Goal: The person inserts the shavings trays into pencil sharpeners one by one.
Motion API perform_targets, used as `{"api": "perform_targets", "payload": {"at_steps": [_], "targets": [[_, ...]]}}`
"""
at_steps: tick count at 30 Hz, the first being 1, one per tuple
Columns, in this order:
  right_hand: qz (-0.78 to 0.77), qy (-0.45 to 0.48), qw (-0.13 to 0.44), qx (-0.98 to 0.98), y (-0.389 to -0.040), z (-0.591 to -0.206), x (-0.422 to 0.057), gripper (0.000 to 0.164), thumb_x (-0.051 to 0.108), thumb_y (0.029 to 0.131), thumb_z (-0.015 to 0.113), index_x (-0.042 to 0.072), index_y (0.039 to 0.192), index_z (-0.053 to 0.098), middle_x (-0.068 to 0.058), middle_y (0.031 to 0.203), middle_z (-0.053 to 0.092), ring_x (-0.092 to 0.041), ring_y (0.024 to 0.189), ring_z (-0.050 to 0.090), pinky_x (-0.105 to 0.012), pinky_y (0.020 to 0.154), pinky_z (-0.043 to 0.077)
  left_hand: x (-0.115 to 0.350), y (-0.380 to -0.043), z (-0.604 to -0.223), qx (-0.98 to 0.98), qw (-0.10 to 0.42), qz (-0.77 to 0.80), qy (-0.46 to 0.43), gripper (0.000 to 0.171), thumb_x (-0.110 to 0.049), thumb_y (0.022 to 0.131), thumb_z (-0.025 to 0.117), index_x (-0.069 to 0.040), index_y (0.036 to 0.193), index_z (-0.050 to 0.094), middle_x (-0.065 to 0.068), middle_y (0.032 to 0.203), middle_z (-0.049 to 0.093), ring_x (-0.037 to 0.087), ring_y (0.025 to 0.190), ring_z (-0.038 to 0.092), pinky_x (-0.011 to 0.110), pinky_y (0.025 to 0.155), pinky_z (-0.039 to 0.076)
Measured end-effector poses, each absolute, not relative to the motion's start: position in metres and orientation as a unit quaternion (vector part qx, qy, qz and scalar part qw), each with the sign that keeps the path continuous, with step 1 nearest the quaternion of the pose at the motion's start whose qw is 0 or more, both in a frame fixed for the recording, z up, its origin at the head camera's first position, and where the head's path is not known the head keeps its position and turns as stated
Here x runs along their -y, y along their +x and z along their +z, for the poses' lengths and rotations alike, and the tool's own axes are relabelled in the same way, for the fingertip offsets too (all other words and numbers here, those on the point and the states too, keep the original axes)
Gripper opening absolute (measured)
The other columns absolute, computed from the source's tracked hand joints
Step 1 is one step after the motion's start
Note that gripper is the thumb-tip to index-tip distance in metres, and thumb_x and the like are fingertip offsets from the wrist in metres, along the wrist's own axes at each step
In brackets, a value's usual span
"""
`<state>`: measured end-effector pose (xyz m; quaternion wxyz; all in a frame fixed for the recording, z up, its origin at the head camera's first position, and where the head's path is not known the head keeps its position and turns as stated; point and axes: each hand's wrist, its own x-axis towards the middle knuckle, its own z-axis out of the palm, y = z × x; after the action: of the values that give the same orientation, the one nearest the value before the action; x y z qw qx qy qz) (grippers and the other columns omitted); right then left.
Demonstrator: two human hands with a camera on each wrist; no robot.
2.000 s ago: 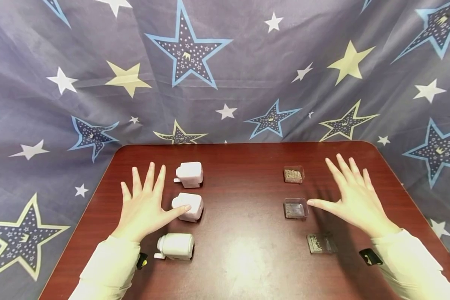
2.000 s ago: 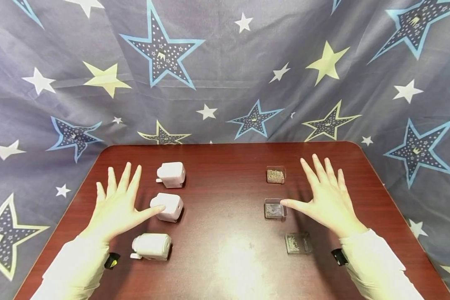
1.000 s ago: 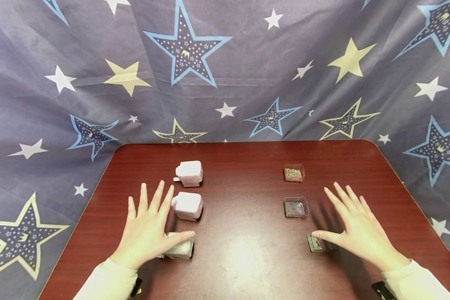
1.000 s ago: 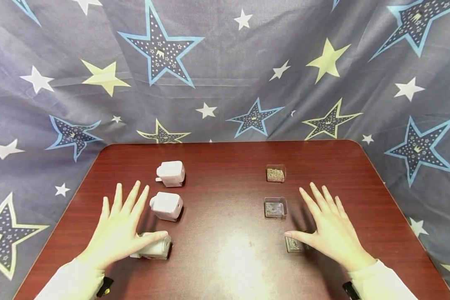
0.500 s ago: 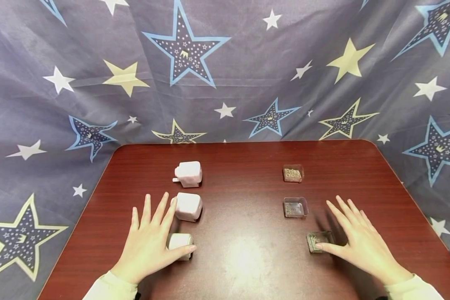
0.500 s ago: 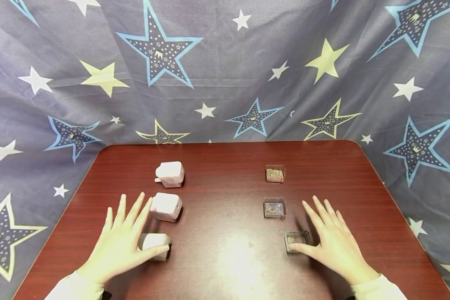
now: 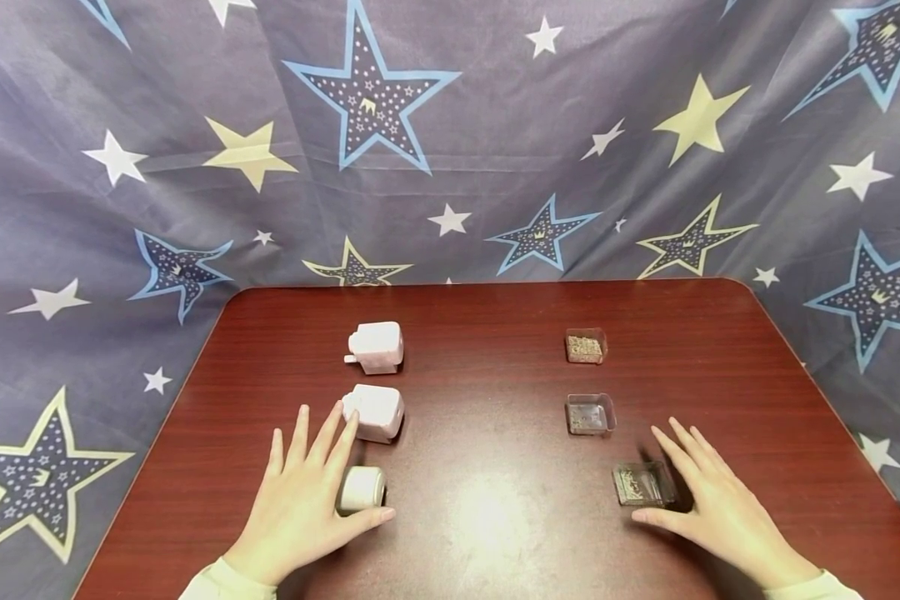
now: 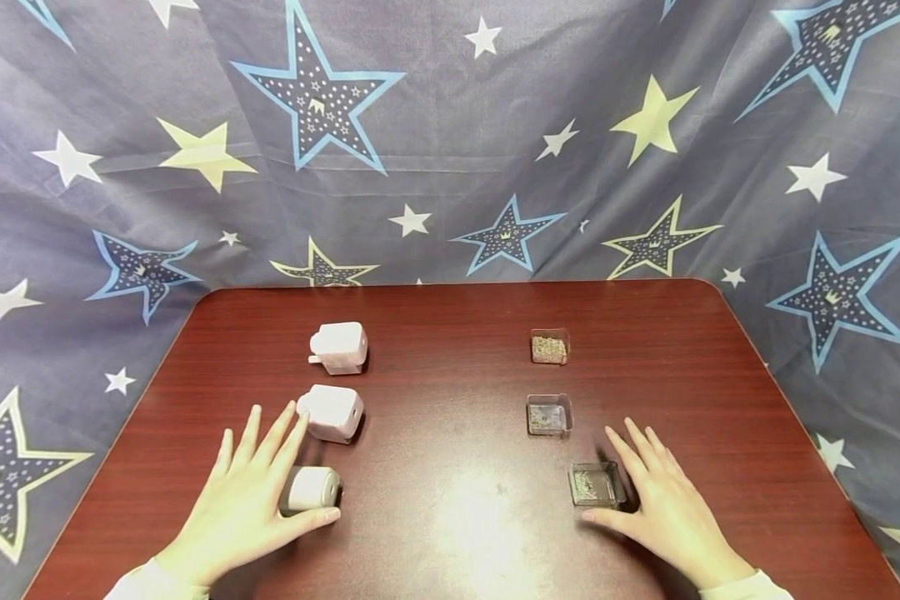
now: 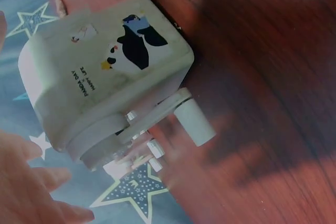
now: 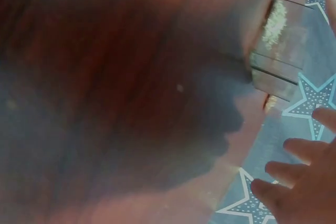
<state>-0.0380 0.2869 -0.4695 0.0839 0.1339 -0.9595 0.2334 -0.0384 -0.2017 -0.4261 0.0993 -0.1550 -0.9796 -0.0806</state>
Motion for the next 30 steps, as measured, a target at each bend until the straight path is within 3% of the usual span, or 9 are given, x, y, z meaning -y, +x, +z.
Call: {"api": "perform_targets", "payload": {"at_steps": [7, 9, 11, 13, 15, 16, 19, 23, 30], "targets": [[0.266, 0.135, 0.072, 0.952, -0.036, -0.481, -0.289, 0.098, 0.05, 0.062, 0.085, 0.002, 0.142, 0.054, -0.028, 0.146, 0.048, -0.053, 0.131, 0.042, -0.068, 0.093, 0.04, 0.199, -0.036, -0.426, 0.976, 0.105, -0.091, -0.166, 0.115, -0.084, 0.068, 0.053, -0.006, 0.152, 0.048, 0.015, 0.16, 0.041, 0.051, 0.147, 0.025, 0.071, 0.111, 0.019], [0.272, 0.142, 0.081, 0.948, -0.035, -0.485, -0.289, 0.096, 0.046, 0.062, 0.086, 0.001, 0.14, 0.055, -0.028, 0.143, 0.051, -0.05, 0.129, 0.045, -0.055, 0.107, 0.035, 0.198, -0.035, -0.428, 0.976, 0.104, -0.089, -0.167, 0.115, -0.084, 0.068, 0.053, -0.006, 0.151, 0.048, 0.016, 0.159, 0.042, 0.05, 0.147, 0.026, 0.07, 0.11, 0.02], [0.273, 0.151, 0.092, 0.946, -0.035, -0.489, -0.289, 0.092, 0.042, 0.063, 0.087, -0.001, 0.138, 0.056, -0.028, 0.14, 0.054, -0.049, 0.127, 0.048, -0.032, 0.114, 0.025, 0.198, -0.033, -0.429, 0.977, 0.103, -0.089, -0.167, 0.115, -0.085, 0.068, 0.053, -0.005, 0.151, 0.048, 0.016, 0.158, 0.043, 0.05, 0.146, 0.028, 0.07, 0.11, 0.021], [0.27, 0.154, 0.102, 0.945, -0.034, -0.491, -0.288, 0.089, 0.041, 0.064, 0.087, -0.002, 0.136, 0.057, -0.027, 0.137, 0.057, -0.047, 0.124, 0.051, -0.012, 0.108, 0.014, 0.197, -0.031, -0.43, 0.976, 0.104, -0.088, -0.169, 0.115, -0.085, 0.067, 0.053, -0.005, 0.151, 0.049, 0.017, 0.157, 0.044, 0.05, 0.145, 0.029, 0.07, 0.109, 0.022], [0.27, 0.153, 0.108, 0.944, -0.033, -0.493, -0.287, 0.085, 0.039, 0.064, 0.087, -0.002, 0.134, 0.059, -0.026, 0.133, 0.06, -0.046, 0.122, 0.053, -0.004, 0.101, 0.008, 0.197, -0.03, -0.432, 0.975, 0.108, -0.088, -0.171, 0.116, -0.085, 0.067, 0.054, -0.005, 0.15, 0.049, 0.016, 0.156, 0.045, 0.049, 0.145, 0.031, 0.069, 0.109, 0.023], [0.27, 0.15, 0.111, 0.945, -0.033, -0.493, -0.286, 0.084, 0.038, 0.064, 0.087, -0.002, 0.133, 0.06, -0.025, 0.131, 0.062, -0.045, 0.121, 0.054, -0.004, 0.101, 0.009, 0.197, -0.03, -0.432, 0.974, 0.114, -0.089, -0.173, 0.115, -0.085, 0.067, 0.054, -0.005, 0.15, 0.05, 0.017, 0.155, 0.047, 0.049, 0.144, 0.033, 0.069, 0.109, 0.024], [0.265, 0.138, 0.108, 0.948, -0.033, -0.493, -0.285, 0.08, 0.037, 0.064, 0.087, -0.001, 0.13, 0.062, -0.024, 0.126, 0.065, -0.045, 0.118, 0.057, -0.027, 0.111, 0.029, 0.197, -0.031, -0.434, 0.97, 0.137, -0.094, -0.179, 0.114, -0.083, 0.064, 0.06, -0.007, 0.148, 0.052, 0.016, 0.147, 0.051, 0.046, 0.138, 0.04, 0.067, 0.107, 0.029], [0.257, 0.121, 0.085, 0.955, -0.032, -0.489, -0.284, 0.077, 0.036, 0.067, 0.086, -0.003, 0.129, 0.063, -0.026, 0.123, 0.067, -0.047, 0.113, 0.061, -0.061, 0.091, 0.046, 0.197, -0.032, -0.437, 0.962, 0.166, -0.104, -0.189, 0.108, -0.078, 0.06, 0.069, -0.008, 0.141, 0.056, 0.016, 0.132, 0.055, 0.041, 0.124, 0.048, 0.061, 0.1, 0.038], [0.247, 0.114, 0.081, 0.959, -0.031, -0.487, -0.286, 0.073, 0.028, 0.067, 0.087, -0.002, 0.129, 0.064, -0.023, 0.119, 0.07, -0.042, 0.107, 0.066, -0.061, 0.086, 0.05, 0.196, -0.033, -0.441, 0.959, 0.167, -0.104, -0.202, 0.101, -0.075, 0.057, 0.073, -0.008, 0.133, 0.06, 0.012, 0.122, 0.057, 0.035, 0.114, 0.052, 0.056, 0.091, 0.045]]}}
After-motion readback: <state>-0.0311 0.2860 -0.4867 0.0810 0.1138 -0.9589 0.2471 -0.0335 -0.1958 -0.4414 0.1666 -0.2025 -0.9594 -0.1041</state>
